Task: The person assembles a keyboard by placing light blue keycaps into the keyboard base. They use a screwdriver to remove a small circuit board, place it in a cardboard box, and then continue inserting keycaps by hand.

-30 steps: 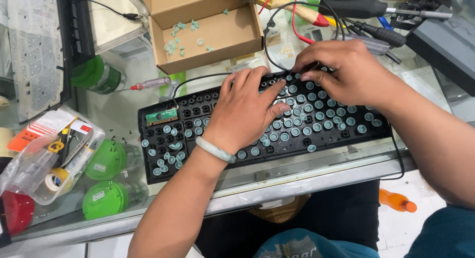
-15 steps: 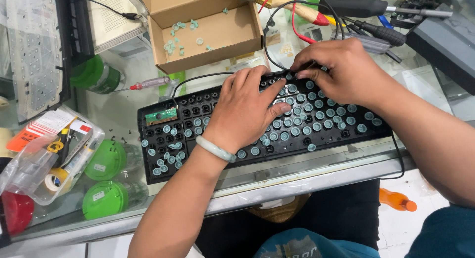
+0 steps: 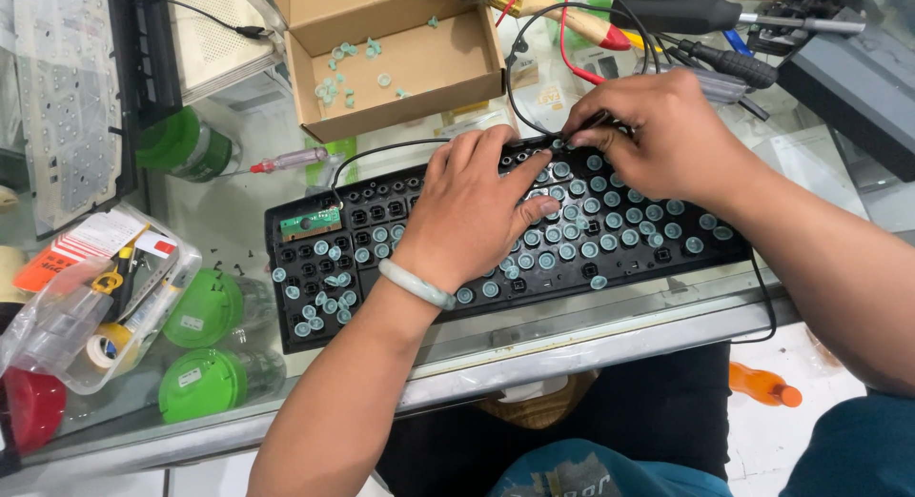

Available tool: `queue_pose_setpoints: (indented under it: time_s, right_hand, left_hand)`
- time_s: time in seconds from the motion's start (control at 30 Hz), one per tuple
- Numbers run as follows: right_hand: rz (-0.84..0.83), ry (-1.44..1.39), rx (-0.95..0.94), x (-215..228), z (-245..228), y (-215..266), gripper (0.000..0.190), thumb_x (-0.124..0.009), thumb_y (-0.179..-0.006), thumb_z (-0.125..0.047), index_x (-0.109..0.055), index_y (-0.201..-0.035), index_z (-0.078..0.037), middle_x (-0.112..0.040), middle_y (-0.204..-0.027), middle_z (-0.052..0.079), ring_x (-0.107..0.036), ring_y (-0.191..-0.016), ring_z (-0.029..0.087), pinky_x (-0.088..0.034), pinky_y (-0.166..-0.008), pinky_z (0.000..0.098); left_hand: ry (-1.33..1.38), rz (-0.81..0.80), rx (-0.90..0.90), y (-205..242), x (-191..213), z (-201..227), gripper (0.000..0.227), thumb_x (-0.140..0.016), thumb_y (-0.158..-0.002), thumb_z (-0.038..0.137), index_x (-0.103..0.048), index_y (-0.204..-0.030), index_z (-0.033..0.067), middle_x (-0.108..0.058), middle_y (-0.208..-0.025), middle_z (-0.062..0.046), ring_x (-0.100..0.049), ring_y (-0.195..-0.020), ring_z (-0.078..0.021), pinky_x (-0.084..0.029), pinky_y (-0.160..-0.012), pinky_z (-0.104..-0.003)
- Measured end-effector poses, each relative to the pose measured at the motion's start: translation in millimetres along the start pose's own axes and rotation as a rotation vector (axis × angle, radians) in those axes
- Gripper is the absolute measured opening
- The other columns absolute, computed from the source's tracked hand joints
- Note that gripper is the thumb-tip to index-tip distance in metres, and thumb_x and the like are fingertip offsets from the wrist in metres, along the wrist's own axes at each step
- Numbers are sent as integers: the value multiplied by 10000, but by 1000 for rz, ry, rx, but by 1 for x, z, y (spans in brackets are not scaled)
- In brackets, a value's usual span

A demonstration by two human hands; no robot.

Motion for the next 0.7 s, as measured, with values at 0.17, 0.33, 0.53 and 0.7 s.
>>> queue_pose_setpoints:
  time_s: [0.17, 0.33, 0.53, 0.7]
  right_hand:
    - [12, 7, -20, 6, -1, 0, 60, -727, -993, 29, -734, -1009, -28, -756, -908, 57, -721, -828, 208, -539, -794, 330]
    - [13, -10, -42, 6, -3, -2, 38, -738, -1011, 4, -735, -1020, -33, -758, -907, 56, -725, -844, 200, -542, -791, 317]
    - [20, 6, -25, 3, -5, -1, 29, -727, -1023, 5, -727, -1032, -22, -761, -933, 73, -731, -862, 216, -547, -810, 336]
    - [60, -30, -28, 9, -13, -2, 31, -746, -1033, -3, -726, -1011, 5, -755, -967, 117, -725, -877, 239, -553, -815, 344]
  left_hand:
    - [7, -12, 2, -1, -1, 0, 519, -542, -997, 558, -649, -1345, 187, -527, -1272, -121, -509, -1174, -339, -455, -939, -543]
    - [-14, -15, 12, 0, -2, -2, 568, -531, -990, 591, -633, -1361, 172, -541, -1291, -122, -508, -1204, -334, -449, -961, -530]
    - [-10, 11, 40, -2, -2, -4, 564, -469, -1023, 569, -648, -1318, 121, -566, -1270, -122, -519, -1197, -327, -441, -948, -537]
    - [136, 136, 105, -7, 3, -14, 326, -720, -928, 305, -714, -1211, 143, -609, -1187, -38, -568, -1110, -307, -496, -836, -509]
Point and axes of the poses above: each hand's wrist, its own y-axis away from the middle knuckle, its own x-axis out of the back of the hand, z = x × y, the point moved 8 cm from there along -y, towards the middle knuckle
